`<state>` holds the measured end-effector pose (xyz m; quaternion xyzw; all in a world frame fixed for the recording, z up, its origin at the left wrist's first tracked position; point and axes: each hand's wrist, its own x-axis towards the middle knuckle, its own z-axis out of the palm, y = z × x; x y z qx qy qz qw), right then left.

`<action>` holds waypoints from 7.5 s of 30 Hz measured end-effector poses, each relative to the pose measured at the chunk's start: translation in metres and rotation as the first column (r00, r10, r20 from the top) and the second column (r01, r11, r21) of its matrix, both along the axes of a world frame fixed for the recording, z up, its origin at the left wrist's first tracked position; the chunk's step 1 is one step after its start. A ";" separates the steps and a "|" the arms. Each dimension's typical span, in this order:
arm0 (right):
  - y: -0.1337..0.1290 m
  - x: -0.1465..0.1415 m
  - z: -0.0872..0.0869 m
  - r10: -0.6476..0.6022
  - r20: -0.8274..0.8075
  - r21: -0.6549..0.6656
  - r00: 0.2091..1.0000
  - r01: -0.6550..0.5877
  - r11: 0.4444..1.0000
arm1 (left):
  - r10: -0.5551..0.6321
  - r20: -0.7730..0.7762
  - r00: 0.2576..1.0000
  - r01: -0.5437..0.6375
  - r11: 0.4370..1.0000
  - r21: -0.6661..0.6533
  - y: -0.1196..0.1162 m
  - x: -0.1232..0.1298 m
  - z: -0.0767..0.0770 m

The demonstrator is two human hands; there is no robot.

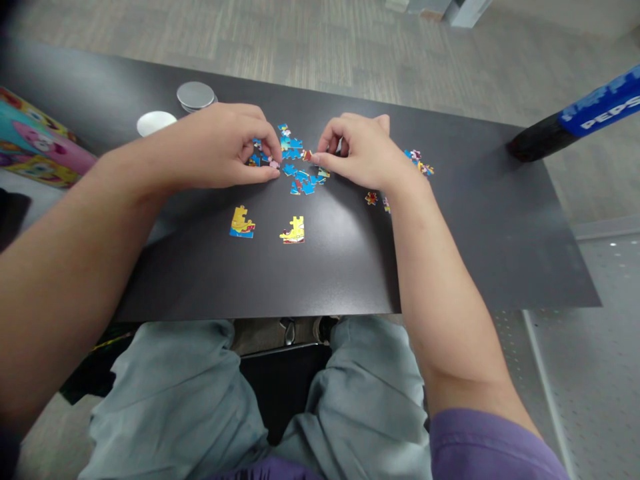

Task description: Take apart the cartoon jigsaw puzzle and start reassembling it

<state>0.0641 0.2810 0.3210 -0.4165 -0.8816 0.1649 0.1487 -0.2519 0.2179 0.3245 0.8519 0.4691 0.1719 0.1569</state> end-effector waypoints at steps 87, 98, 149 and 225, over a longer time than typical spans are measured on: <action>-0.003 -0.009 -0.002 0.185 -0.156 -0.006 0.970 -0.188 0.982 | -0.079 0.038 0.996 0.079 0.997 0.008 0.002 0.002 -0.007; -0.006 -0.014 0.002 0.161 -0.208 -0.091 0.965 -0.183 0.979 | -0.067 0.001 0.998 0.067 0.997 -0.037 -0.004 0.005 0.001; -0.004 -0.014 -0.002 0.173 -0.220 -0.079 0.960 -0.195 0.978 | -0.053 -0.107 0.993 0.054 0.998 0.009 -0.007 0.010 0.004; -0.001 -0.028 -0.029 0.212 -0.526 -0.174 0.823 -0.348 0.921 | 0.067 -0.049 0.997 -0.062 0.993 0.098 -0.016 0.022 0.003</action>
